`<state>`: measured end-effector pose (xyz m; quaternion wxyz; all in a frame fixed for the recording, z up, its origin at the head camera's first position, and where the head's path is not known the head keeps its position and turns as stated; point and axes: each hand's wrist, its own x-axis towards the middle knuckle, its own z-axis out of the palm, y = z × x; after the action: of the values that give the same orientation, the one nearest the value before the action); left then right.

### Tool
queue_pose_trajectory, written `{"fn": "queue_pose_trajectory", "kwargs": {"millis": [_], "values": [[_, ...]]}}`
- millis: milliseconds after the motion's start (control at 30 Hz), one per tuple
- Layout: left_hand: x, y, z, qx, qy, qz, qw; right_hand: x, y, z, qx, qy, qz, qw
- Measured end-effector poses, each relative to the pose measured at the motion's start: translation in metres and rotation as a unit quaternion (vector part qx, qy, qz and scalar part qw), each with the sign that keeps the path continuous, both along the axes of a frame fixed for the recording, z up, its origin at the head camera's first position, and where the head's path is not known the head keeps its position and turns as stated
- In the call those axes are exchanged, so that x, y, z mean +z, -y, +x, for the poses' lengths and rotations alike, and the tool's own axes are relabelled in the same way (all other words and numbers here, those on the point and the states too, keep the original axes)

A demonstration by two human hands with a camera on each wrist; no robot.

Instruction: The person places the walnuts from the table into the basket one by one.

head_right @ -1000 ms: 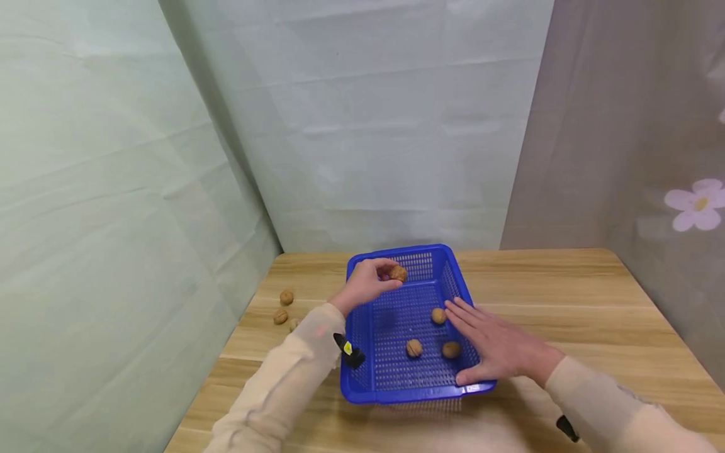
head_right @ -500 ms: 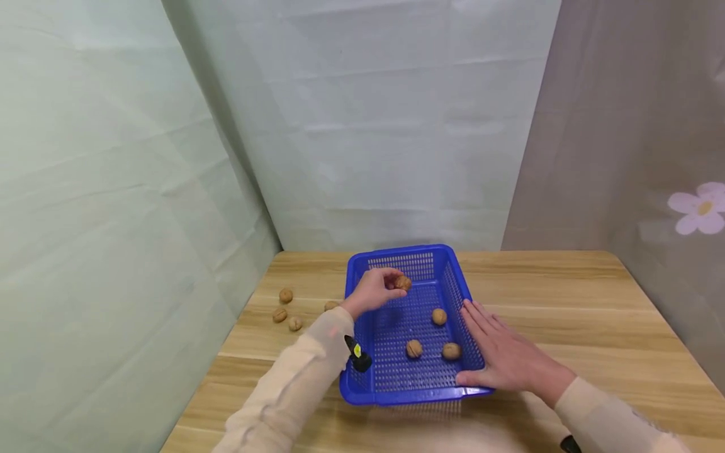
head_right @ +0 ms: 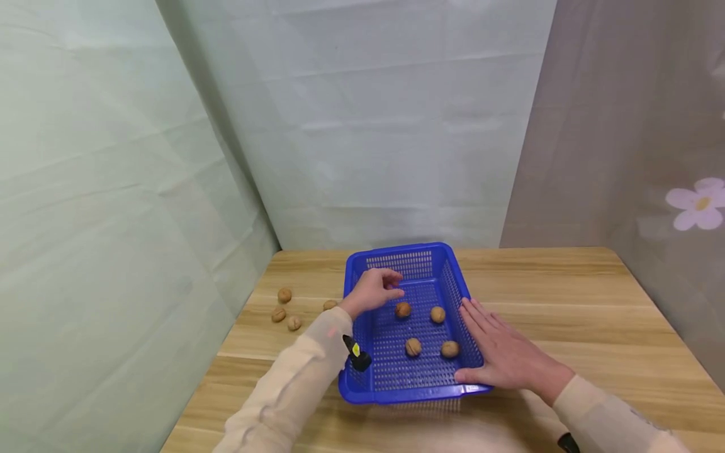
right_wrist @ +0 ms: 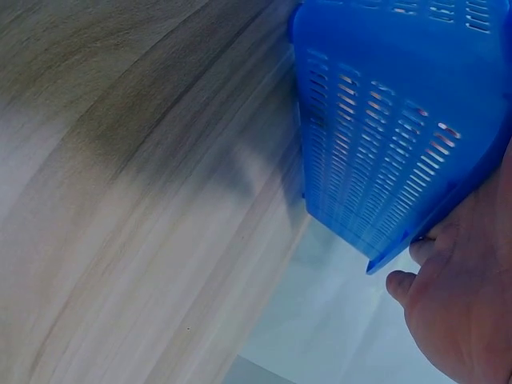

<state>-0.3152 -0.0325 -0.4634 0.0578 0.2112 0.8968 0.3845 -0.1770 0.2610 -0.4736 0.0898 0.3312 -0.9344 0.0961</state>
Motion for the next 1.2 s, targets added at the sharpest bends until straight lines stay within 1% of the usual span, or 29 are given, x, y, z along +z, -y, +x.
{"fn": "queue_pose_trajectory", "kwargs": {"millis": [133, 300, 367, 433, 500, 567, 633, 733, 867, 967, 1100, 1200], "values": [[0.006, 0.001, 0.002, -0.001, -0.01, -0.002, 0.9999, 0.0, 0.0, 0.0, 0.002, -0.002, -0.002, 1.0], [0.022, 0.011, 0.009, -0.001, -0.035, 0.002, 0.9994, -0.001, 0.0, -0.002, -0.002, -0.006, -0.005, 1.0], [0.028, 0.02, 0.013, -0.001, -0.046, 0.01, 0.9989, -0.002, 0.0, -0.002, -0.004, -0.007, -0.009, 0.9999], [0.031, 0.033, 0.017, 0.006, -0.052, 0.019, 0.9984, -0.004, 0.001, -0.001, -0.007, -0.004, -0.014, 0.9999], [0.033, 0.048, 0.021, 0.017, -0.061, 0.027, 0.9977, -0.006, 0.001, -0.001, -0.013, 0.003, -0.021, 0.9997], [0.032, 0.065, 0.024, 0.033, -0.062, 0.04, 0.9968, -0.007, 0.001, -0.002, -0.02, 0.01, -0.027, 0.9994], [0.029, 0.083, 0.026, 0.053, -0.062, 0.047, 0.9955, -0.007, 0.002, -0.002, -0.024, 0.016, -0.033, 0.999], [0.021, 0.109, 0.031, 0.085, -0.066, 0.063, 0.9922, -0.007, 0.002, -0.003, -0.025, 0.018, -0.04, 0.9987], [0.005, 0.142, 0.04, 0.141, -0.063, 0.069, 0.9855, -0.006, 0.003, -0.003, -0.02, 0.021, -0.05, 0.9983], [-0.009, 0.167, 0.046, 0.18, -0.052, 0.076, 0.9794, -0.006, 0.003, -0.003, -0.017, 0.026, -0.06, 0.9977], [-0.024, 0.196, 0.054, 0.219, -0.04, 0.086, 0.9712, -0.007, 0.003, -0.003, -0.016, 0.033, -0.07, 0.9969], [-0.037, 0.214, 0.059, 0.242, -0.032, 0.069, 0.9673, -0.006, 0.003, -0.003, -0.016, 0.037, -0.071, 0.9966]]}}
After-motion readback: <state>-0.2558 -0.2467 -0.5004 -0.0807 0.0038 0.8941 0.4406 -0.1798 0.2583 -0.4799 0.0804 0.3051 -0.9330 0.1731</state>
